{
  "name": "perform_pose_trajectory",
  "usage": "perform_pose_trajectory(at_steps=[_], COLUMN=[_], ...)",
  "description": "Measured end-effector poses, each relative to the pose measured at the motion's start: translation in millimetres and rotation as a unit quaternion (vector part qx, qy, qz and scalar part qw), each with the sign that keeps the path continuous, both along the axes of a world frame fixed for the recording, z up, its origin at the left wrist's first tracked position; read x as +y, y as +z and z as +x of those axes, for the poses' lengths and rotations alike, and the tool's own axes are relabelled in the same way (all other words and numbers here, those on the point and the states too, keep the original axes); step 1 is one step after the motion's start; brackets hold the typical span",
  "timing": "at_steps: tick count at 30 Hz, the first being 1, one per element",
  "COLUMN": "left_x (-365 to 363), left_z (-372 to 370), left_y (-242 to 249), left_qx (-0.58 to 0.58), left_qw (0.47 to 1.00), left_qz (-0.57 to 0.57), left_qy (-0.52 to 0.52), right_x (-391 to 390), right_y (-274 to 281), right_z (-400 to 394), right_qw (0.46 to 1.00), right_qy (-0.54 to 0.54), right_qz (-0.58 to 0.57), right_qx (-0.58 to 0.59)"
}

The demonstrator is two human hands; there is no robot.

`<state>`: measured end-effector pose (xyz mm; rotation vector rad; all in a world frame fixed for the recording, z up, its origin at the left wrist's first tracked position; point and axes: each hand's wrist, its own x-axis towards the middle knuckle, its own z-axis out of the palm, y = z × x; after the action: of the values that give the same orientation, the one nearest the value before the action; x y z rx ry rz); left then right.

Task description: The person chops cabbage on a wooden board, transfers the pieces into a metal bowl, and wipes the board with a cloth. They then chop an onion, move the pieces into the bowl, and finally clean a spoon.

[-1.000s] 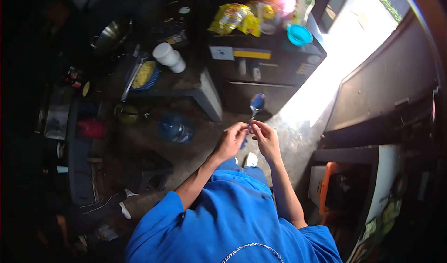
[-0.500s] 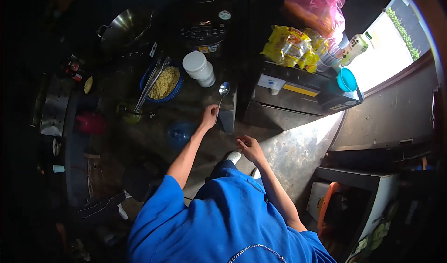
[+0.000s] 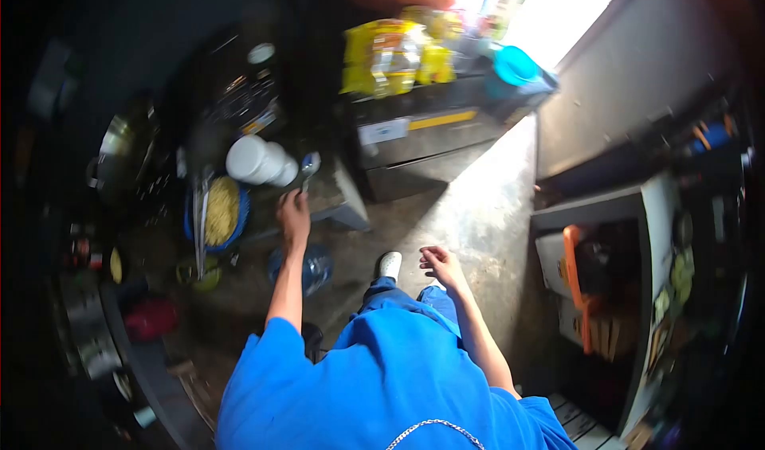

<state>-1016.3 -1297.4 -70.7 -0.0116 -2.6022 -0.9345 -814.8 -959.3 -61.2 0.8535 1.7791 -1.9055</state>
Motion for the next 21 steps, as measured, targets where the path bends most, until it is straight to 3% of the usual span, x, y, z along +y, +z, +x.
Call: perform_pose_trajectory(at_steps=[3,6,8,10,11,12,13,15,16,17,19,20,21], left_x=[55.9,160.3,238.7,302.8,334.5,361.8,390.0,447.5,474.7,498.2,551.9,581.9,602.8], left_z=[30.0,92.6,147.8,199.6,232.7,254.6,269.4,303.0,320.8,344.9,397.3,415.6,437.7], left_y=[24.0,63.3,99.2,83.3,70.9,54.5,53.4,52.6,51.5,47.2,23.3,-44.4,-15.2], left_qx=[-0.003,-0.103,-0.126,-0.054,-0.078,-0.096,-0.09,-0.029,-0.058,-0.053,-0.317,-0.426,-0.419], left_qw=[0.998,0.961,0.904,0.798,0.773,0.692,0.679,0.653,0.656,0.65,0.735,0.679,0.678], left_qz=[0.046,0.152,0.184,0.208,0.166,0.182,0.178,0.048,-0.068,-0.071,-0.043,0.077,0.073], left_qy=[-0.042,-0.208,-0.366,-0.564,-0.607,-0.692,-0.707,-0.756,-0.75,-0.755,-0.598,-0.594,-0.6], right_x=[18.7,34.6,49.1,60.5,68.5,91.5,112.7,155.5,178.9,198.6,232.0,245.3,258.0], right_y=[3.0,29.8,34.8,24.4,4.8,7.4,13.4,32.3,73.8,85.1,114.6,124.7,128.1], right_z=[25.2,50.8,73.1,97.6,121.9,137.7,158.9,213.8,242.6,271.3,322.3,346.0,366.6], right_qw=[0.999,0.984,0.953,0.887,0.809,0.803,0.799,0.771,0.76,0.731,0.704,0.699,0.683], right_qy=[-0.047,-0.144,-0.205,-0.324,-0.267,-0.278,-0.356,-0.502,-0.517,-0.574,-0.601,-0.616,-0.625], right_qz=[-0.008,-0.106,-0.215,-0.321,-0.393,-0.382,-0.348,-0.283,-0.305,-0.268,-0.205,-0.091,0.024], right_qx=[0.006,0.019,0.049,0.076,0.345,0.363,0.337,0.272,0.248,0.254,0.318,0.351,0.378])
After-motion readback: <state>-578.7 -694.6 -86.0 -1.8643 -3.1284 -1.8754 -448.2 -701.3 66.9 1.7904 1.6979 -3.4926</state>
